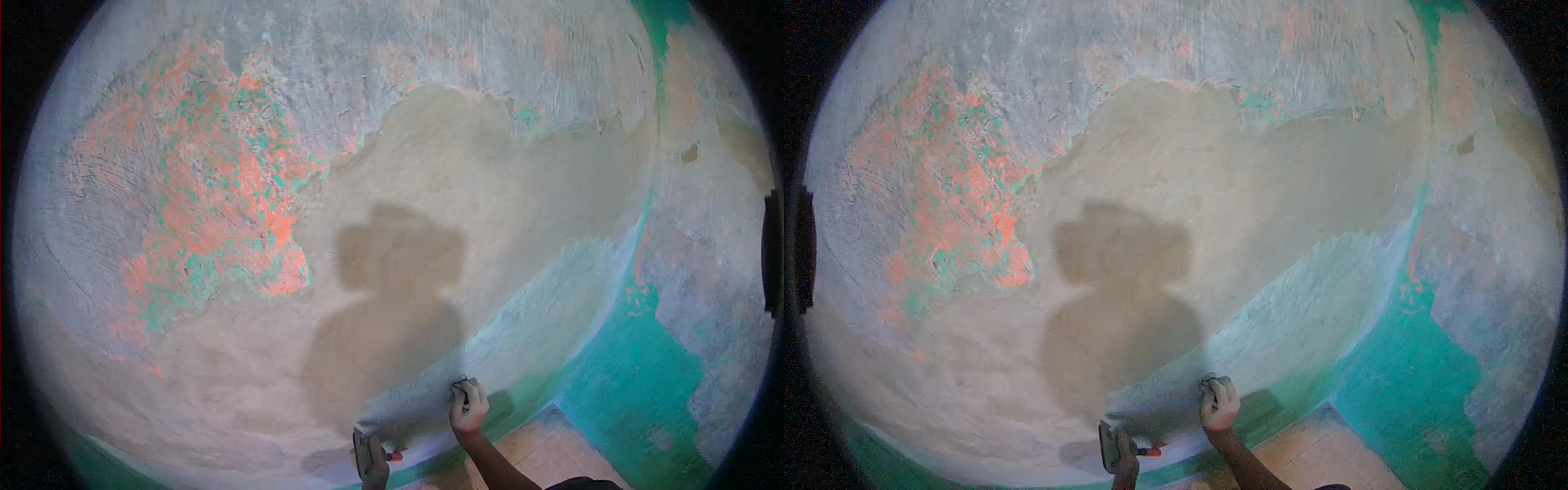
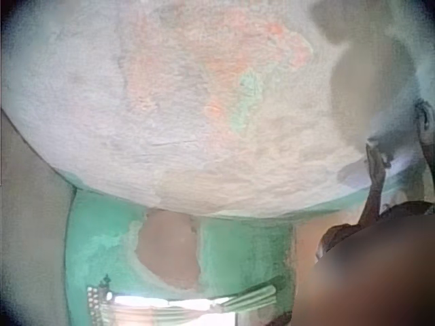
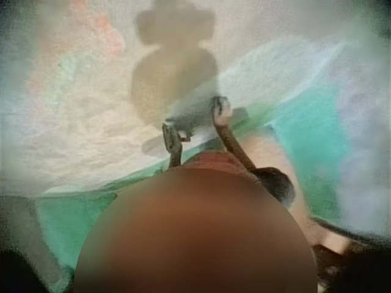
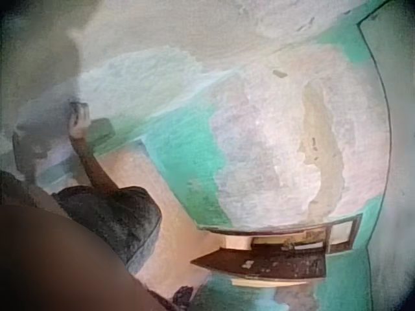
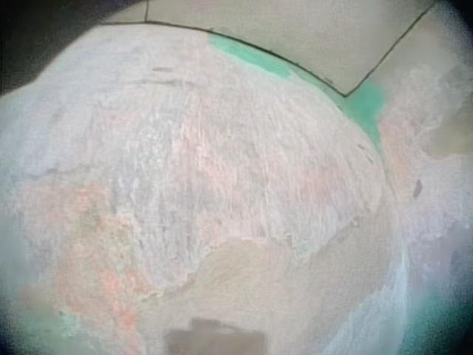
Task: Scraping and smoothing a wall surface using hand tools.
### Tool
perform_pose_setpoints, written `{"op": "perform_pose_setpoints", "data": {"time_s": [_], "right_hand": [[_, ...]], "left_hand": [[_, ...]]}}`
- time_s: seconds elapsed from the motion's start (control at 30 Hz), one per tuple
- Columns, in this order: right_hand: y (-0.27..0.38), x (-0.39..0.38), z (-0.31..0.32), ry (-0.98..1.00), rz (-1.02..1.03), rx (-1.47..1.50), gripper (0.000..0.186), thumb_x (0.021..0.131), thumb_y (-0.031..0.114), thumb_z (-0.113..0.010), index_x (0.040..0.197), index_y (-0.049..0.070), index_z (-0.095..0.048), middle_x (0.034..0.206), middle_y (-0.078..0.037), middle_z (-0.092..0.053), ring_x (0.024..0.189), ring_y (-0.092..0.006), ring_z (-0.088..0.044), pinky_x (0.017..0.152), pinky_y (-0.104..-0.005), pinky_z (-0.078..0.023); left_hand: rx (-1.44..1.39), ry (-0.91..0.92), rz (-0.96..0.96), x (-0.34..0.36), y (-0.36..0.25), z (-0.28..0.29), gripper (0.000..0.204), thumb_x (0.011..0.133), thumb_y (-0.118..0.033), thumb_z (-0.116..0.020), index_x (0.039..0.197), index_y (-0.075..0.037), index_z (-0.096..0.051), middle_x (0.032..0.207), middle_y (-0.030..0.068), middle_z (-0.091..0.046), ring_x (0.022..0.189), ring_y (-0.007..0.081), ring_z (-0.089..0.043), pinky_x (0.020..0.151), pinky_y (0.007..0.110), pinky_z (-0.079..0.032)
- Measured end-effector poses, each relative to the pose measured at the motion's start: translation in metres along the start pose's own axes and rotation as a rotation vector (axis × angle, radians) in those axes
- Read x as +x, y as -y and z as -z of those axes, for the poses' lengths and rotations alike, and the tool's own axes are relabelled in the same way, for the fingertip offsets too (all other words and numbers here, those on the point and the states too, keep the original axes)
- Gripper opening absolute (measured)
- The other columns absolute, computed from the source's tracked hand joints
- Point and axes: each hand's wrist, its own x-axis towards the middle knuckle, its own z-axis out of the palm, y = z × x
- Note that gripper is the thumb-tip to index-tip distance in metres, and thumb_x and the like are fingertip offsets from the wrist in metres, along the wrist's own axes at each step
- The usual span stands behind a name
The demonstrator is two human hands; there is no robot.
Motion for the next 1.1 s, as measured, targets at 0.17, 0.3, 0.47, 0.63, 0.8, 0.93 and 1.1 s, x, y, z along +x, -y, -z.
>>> {"op": "perform_pose_setpoints", "data": {"time_s": [0.17, 0.3, 0.47, 0.63, 0.8, 0.93, 1.1], "right_hand": [[-0.027, 0.07, 0.004, -0.163, -0.172, -0.004, 0.007, 0.09, 0.004, -0.059, 0.089, -0.003, -0.061, 0.082, -0.017, -0.06, 0.074, -0.0275, -0.058, 0.067, -0.0344, -0.047], [-0.043, 0.114, 0.01, -0.328, -0.187, -0.047, 0.006, 0.089, 0.004, -0.059, 0.09, -0.002, -0.062, 0.08, -0.016, -0.06, 0.072, -0.0301, -0.058, 0.067, -0.0357, -0.047], [-0.058, 0.029, -0.006, -0.201, -0.098, -0.036, 0.008, 0.088, 0.004, -0.062, 0.093, -0.001, -0.065, 0.083, -0.018, -0.064, 0.074, -0.035, -0.063, 0.068, -0.0393, -0.051], [-0.057, 0.028, 0.005, -0.097, -0.169, -0.082, 0.01, 0.093, 0.004, -0.058, 0.092, -0.004, -0.063, 0.079, -0.015, -0.062, 0.069, -0.024, -0.058, 0.067, -0.0333, -0.048], [-0.042, 0.095, 0.003, -0.164, -0.143, -0.041, 0.007, 0.089, 0.001, -0.06, 0.095, -0.002, -0.062, 0.084, -0.015, -0.063, 0.074, -0.027, -0.06, 0.068, -0.0332, -0.049], [-0.049, 0.028, -0.002, -0.013, -0.04, 0.009, 0.003, 0.088, -0.002, -0.061, 0.091, -0.003, -0.06, 0.08, -0.014, -0.061, 0.071, -0.0235, -0.059, 0.067, -0.0308, -0.048], [-0.051, -0.015, 0.0, 0.103, -0.142, 0.062, 0.005, 0.085, -0.003, -0.063, 0.088, -0.002, -0.059, 0.079, -0.016, -0.061, 0.069, -0.0285, -0.061, 0.067, -0.0331, -0.05]], "left_hand": [[0.001, -0.03, 0.148, 0.017, 0.055, -0.002, 0.032, 0.095, -0.018, -0.058, 0.125, -0.011, -0.048, 0.069, -0.0043, -0.045, 0.052, 0.0053, -0.04, 0.046, 0.022, -0.034], [0.051, -0.007, 0.043, 0.012, 0.021, -0.018, 0.018, 0.095, -0.021, -0.056, 0.09, -0.004, -0.054, 0.061, -0.0015, -0.047, 0.051, 0.0086, -0.046, 0.045, 0.026, -0.038], [0.015, 0.039, -0.045, 0.004, -0.02, -0.049, 0.013, 0.095, -0.015, -0.055, 0.098, -0.005, -0.049, 0.064, -0.0019, -0.045, 0.052, 0.007, -0.044, 0.046, 0.024, -0.036], [-0.146, 0.017, 0.152, 0.004, -0.003, -0.053, 0.029, 0.096, -0.015, -0.055, 0.121, -0.005, -0.043, 0.064, -0.0028, -0.042, 0.052, 0.005, -0.041, 0.046, 0.022, -0.035], [-0.049, 0.062, 0.149, 0.006, 0.036, -0.034, 0.033, 0.095, -0.017, -0.054, 0.119, 0.003, -0.044, 0.061, -0.0007, -0.044, 0.051, 0.0066, -0.042, 0.045, 0.023, -0.036], [0.047, -0.002, 0.062, 0.005, 0.012, -0.047, 0.021, 0.095, -0.015, -0.054, 0.107, 0.0, -0.046, 0.059, -0.0009, -0.043, 0.05, 0.0063, -0.041, 0.045, 0.024, -0.035], [-0.164, 0.006, 0.145, -0.001, 0.02, -0.047, 0.021, 0.097, -0.017, -0.054, 0.109, -0.003, -0.044, 0.058, -0.0027, -0.04, 0.048, 0.0055, -0.037, 0.045, 0.024, -0.033]]}}
